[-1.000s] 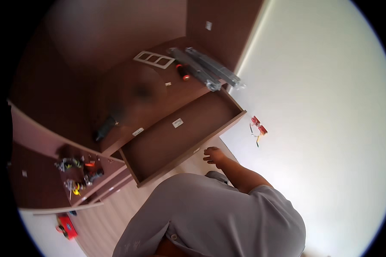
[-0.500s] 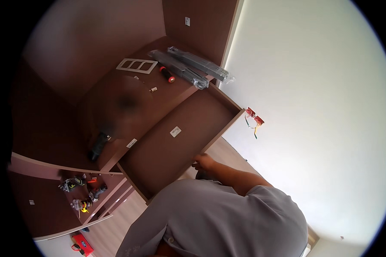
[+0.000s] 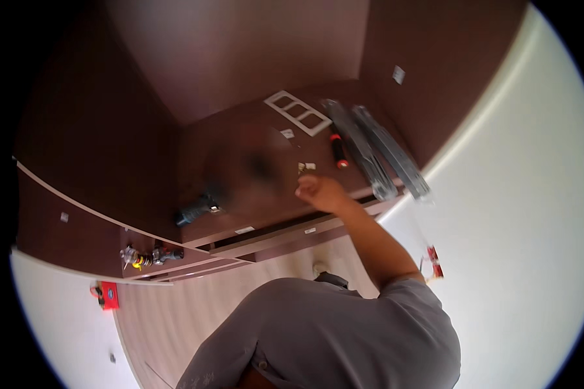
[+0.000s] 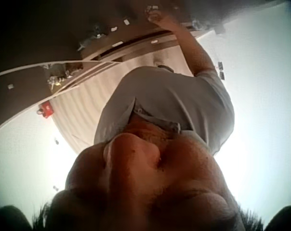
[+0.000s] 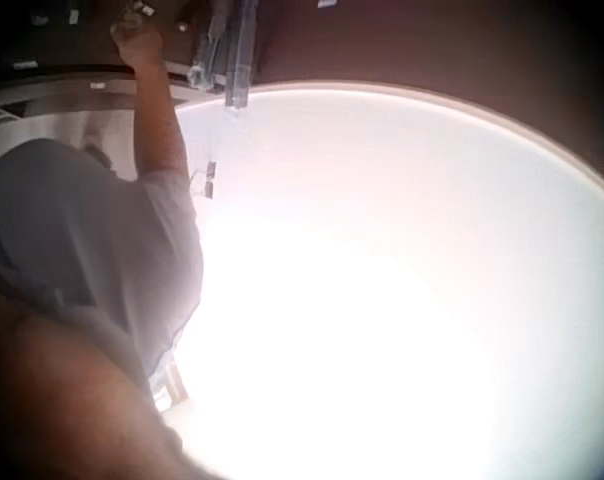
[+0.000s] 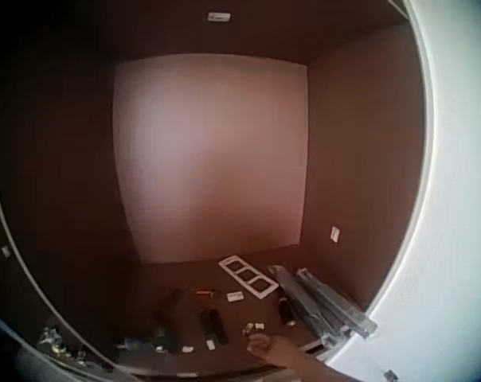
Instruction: The person uses an impact driver to secure metal slides to the inside of a wooden cabinet, then picks up a drawer and slides it into the frame. The person also handles a white plastic frame and small screws.
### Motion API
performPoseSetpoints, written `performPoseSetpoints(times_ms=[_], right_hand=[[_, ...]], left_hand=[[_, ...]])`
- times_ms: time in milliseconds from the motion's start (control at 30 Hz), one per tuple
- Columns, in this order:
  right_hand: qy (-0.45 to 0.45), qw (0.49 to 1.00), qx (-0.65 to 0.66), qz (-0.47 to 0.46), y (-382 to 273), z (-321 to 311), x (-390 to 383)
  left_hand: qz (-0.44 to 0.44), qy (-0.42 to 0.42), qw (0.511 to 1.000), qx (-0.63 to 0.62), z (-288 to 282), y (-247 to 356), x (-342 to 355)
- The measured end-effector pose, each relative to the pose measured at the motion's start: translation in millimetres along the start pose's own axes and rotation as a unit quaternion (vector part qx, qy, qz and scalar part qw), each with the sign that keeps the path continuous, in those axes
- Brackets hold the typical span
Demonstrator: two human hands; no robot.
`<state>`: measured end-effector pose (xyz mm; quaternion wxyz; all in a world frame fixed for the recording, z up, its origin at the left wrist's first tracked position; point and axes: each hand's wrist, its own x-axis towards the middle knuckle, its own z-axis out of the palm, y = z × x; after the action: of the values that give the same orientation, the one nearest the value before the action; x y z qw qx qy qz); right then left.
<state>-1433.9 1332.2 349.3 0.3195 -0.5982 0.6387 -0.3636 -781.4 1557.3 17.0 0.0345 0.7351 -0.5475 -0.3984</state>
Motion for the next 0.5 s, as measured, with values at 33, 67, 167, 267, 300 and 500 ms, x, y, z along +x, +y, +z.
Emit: performPoseSetpoints(times_ms=[33,67,167,267,300,500], right_hand=[[0.021,0.999,0.020,-0.023,-1.4,-14.4,27.3],[0.032,0.999,-0.015,0.000,-4.9,-28.5,52.9],[0.058,0.973,-0.225,0.008,12.8,-57.2,142.8],[0.051,0.930,-0.363,0.010,36.9,-63.2,221.7],[0.052,0.906,-0.419,0.020,48.1,-61.1,242.6],[-0.015,0.902,-0.416,0.116,55.3,-62.5,302.3]], left_hand=[[-0.011,0.011,1.000,-0.004,4.9,3.9,-9.8],[-0.023,0.020,1.000,-0.008,12.4,6.3,-22.2],[-0.041,0.041,0.998,-0.010,29.5,16.5,-53.2],[0.013,0.027,0.991,0.127,47.5,24.8,-89.5],[0.041,0.015,0.977,0.207,52.3,31.4,-100.6],[-0.175,0.162,0.958,-0.161,115.1,46.6,-180.8]])
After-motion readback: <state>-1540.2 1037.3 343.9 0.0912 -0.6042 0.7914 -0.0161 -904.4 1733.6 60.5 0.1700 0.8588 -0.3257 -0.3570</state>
